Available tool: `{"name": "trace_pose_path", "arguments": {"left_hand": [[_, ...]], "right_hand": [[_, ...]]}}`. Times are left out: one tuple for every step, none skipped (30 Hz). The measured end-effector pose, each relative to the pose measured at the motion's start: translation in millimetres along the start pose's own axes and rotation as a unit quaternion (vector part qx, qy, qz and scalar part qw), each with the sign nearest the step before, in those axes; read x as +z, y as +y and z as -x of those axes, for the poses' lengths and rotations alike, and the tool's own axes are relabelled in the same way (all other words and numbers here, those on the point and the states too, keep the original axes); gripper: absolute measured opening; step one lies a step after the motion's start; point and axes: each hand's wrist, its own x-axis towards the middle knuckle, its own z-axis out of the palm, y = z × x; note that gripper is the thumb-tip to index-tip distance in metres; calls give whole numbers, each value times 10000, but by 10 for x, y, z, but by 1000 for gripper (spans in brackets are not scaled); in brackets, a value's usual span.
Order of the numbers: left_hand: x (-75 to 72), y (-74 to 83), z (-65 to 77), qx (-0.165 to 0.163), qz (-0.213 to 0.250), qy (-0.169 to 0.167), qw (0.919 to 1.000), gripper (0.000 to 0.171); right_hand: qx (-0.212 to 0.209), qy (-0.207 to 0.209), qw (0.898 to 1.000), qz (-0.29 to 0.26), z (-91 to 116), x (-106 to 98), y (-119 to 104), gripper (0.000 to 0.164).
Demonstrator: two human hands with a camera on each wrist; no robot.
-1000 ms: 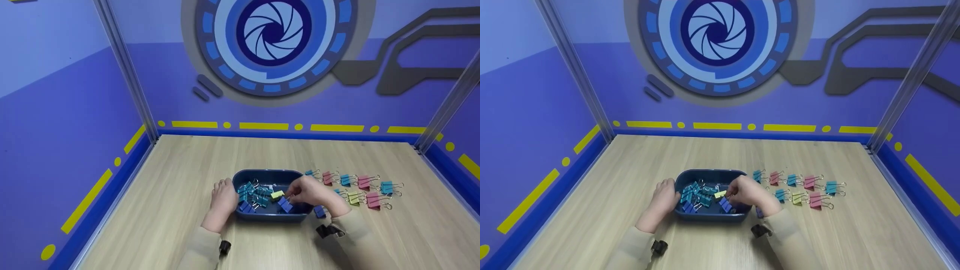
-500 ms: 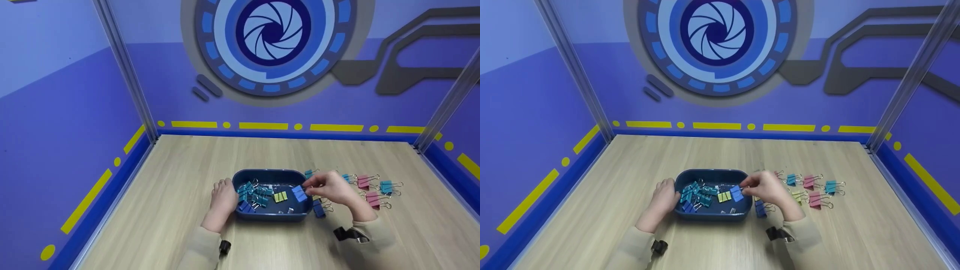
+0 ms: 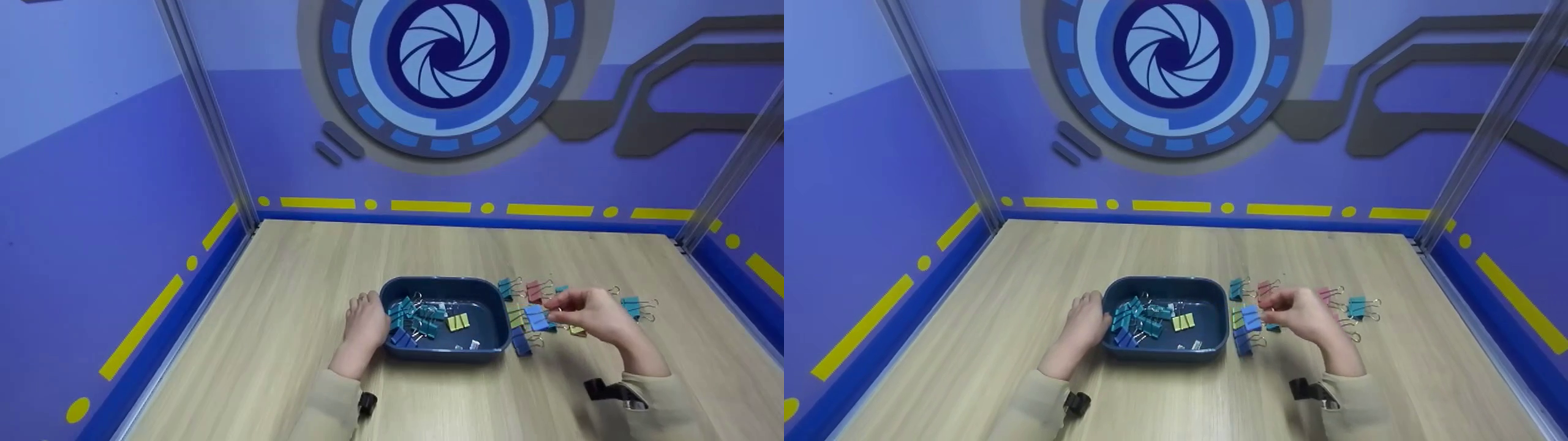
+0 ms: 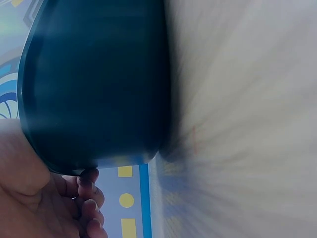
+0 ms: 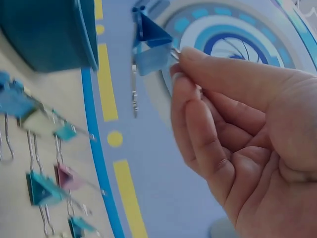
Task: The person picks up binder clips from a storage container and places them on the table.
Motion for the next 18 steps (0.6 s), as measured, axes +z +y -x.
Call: {"name": "trace_pose_path", "arguments": {"left_hand": [[-1, 2, 1, -10, 0, -5, 10000, 23], [-2, 3, 1, -27, 7, -25, 10000, 23], [-4, 6, 0, -45, 16, -45, 10000, 24], [-5, 8, 0, -66, 14, -60, 10000, 24], [-5, 9, -1, -82, 15, -71, 9999, 25], [-7, 10, -2, -93, 25, -75, 9999, 25], [-6, 11, -3, -101, 26, -79, 9999, 25], [-5, 10, -4, -101, 32, -77, 9999, 24], [-1, 8, -6, -93, 21, -64, 9999, 24], [0, 5, -7, -81, 16, -40, 10000, 23], [1, 2, -9, -61, 7, -16, 10000, 23], [2, 1, -9, -50, -4, -6, 10000, 23], [3, -1, -8, -45, -14, 1, 10000, 24], [3, -2, -7, -35, -24, 8, 10000, 24], [3, -2, -8, -29, -29, 15, 10000, 24], [2, -2, -7, -28, -27, 19, 10000, 24], [3, -1, -6, -28, -26, 12, 10000, 25], [4, -2, -8, -38, -25, -2, 10000, 25]], "right_hand": [[25, -39, 10000, -15, 9, -24, 34, 26], [46, -68, 10000, -8, 15, -46, 69, 26], [64, -95, 9999, 9, 18, -66, 105, 25], [78, -134, 9999, 25, 20, -83, 141, 25], [108, -175, 9998, 47, 20, -99, 179, 25], [165, -216, 9996, 65, 20, -113, 215, 24], [199, -257, 9994, 111, 19, -126, 252, 24], [223, -299, 9991, 182, 18, -136, 288, 23], [257, -342, 9988, 235, 18, -145, 324, 23], [282, -395, 9985, 268, 17, -152, 360, 22], [317, -436, 9981, 304, 16, -156, 394, 22], [339, -479, 9977, 338, 12, -156, 426, 21], [341, -525, 9974, 351, 6, -154, 457, 21], [359, -565, 9971, 362, 0, -149, 484, 20], [372, -600, 9969, 361, -7, -141, 508, 20], [373, -635, 9966, 369, -16, -130, 530, 20], [377, -654, 9964, 380, -24, -117, 548, 20], [382, -678, 9962, 383, -32, -103, 562, 20]]}}
